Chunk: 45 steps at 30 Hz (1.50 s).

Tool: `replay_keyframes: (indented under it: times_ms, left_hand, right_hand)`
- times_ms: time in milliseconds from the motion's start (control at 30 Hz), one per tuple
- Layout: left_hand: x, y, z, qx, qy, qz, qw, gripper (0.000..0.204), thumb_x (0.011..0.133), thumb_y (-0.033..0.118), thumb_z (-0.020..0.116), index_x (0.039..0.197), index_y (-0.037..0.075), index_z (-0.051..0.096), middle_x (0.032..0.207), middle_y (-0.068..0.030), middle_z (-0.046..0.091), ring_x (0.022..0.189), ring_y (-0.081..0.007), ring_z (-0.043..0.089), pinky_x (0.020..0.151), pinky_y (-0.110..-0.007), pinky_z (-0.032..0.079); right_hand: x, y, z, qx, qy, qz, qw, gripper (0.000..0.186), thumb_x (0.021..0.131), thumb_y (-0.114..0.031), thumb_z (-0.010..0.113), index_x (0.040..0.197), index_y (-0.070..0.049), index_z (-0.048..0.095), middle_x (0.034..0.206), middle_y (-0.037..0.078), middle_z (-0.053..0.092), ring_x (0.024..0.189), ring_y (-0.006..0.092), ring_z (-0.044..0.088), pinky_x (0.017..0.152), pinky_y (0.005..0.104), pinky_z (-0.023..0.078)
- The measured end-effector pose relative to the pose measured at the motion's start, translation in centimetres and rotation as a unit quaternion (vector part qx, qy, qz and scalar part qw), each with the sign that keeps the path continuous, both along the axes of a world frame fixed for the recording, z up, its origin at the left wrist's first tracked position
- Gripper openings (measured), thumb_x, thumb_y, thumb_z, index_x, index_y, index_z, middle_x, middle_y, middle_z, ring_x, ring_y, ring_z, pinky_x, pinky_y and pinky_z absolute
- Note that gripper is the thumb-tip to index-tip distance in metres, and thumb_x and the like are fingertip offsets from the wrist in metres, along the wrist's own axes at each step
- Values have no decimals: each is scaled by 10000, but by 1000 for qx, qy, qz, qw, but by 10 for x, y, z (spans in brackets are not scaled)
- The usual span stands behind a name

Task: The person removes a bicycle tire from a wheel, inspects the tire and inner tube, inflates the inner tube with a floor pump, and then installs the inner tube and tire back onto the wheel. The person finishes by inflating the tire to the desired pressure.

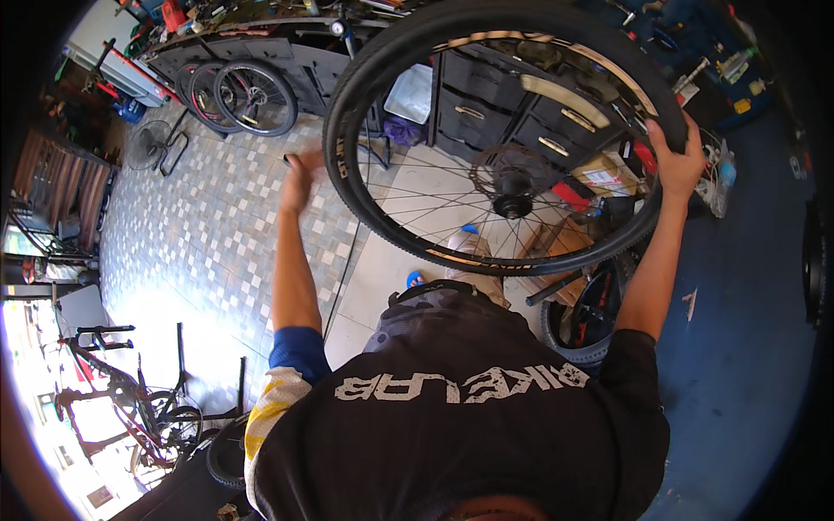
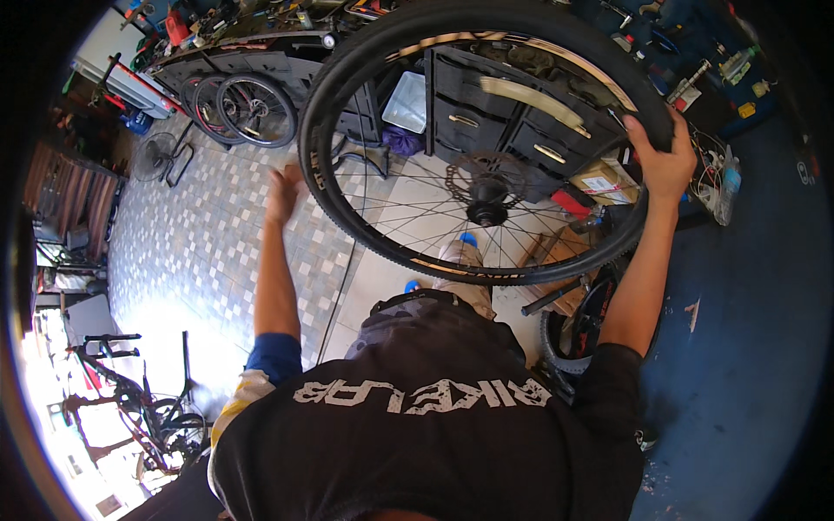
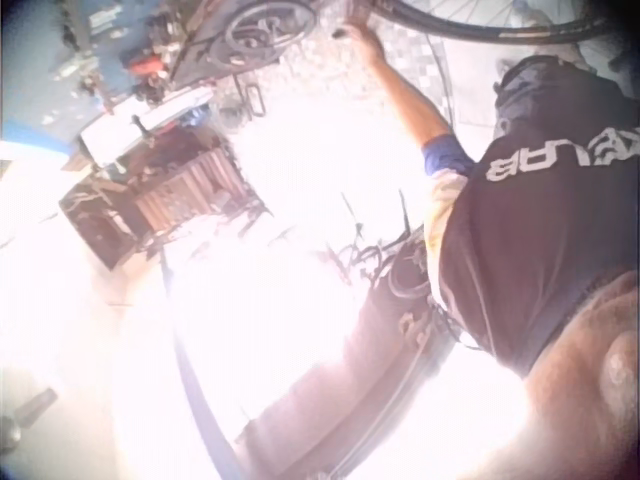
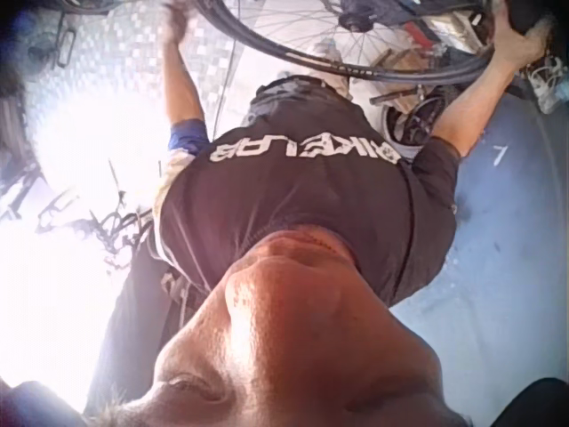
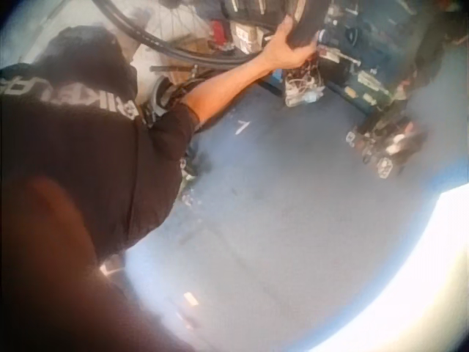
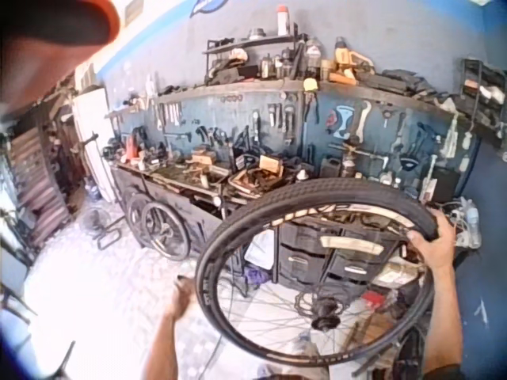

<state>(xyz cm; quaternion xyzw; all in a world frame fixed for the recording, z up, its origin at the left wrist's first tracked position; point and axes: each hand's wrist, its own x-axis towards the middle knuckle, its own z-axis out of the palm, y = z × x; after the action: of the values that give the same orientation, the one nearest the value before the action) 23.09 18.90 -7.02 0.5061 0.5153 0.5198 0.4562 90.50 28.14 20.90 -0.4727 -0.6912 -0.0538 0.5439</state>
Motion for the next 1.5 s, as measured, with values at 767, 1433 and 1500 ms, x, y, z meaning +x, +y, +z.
replay_keyframes:
  times_ms: [767,1433,1500]
  left_hand:
    - [17,-127,198,64,-128,72,987,1011,714,479,920,1464,-21,459,1127,-187,680,1011,-353,714,898,-550,605]
    - [12,-198,62,-428,523,192,712,512,838,496,794,1151,117,649,897,-214,758,864,-429,740,735,-544,566]
    - [1,-197,53,-439,481,244,719,506,833,477,798,1139,97,663,925,-213,762,890,-439,733,779,-542,567]
  right_hand:
    - [-156,12,-309,-342,591,122,720,482,856,-511,839,1019,-123,603,744,41,623,651,192,638,643,349,544]
    - [-266,120,-397,-691,-302,278,594,669,828,-481,828,1287,-21,670,1143,190,758,1083,314,719,948,391,554]
    - [-276,173,-404,-658,-350,259,615,695,836,-476,821,1331,-23,639,1146,182,753,1079,316,716,946,405,554]
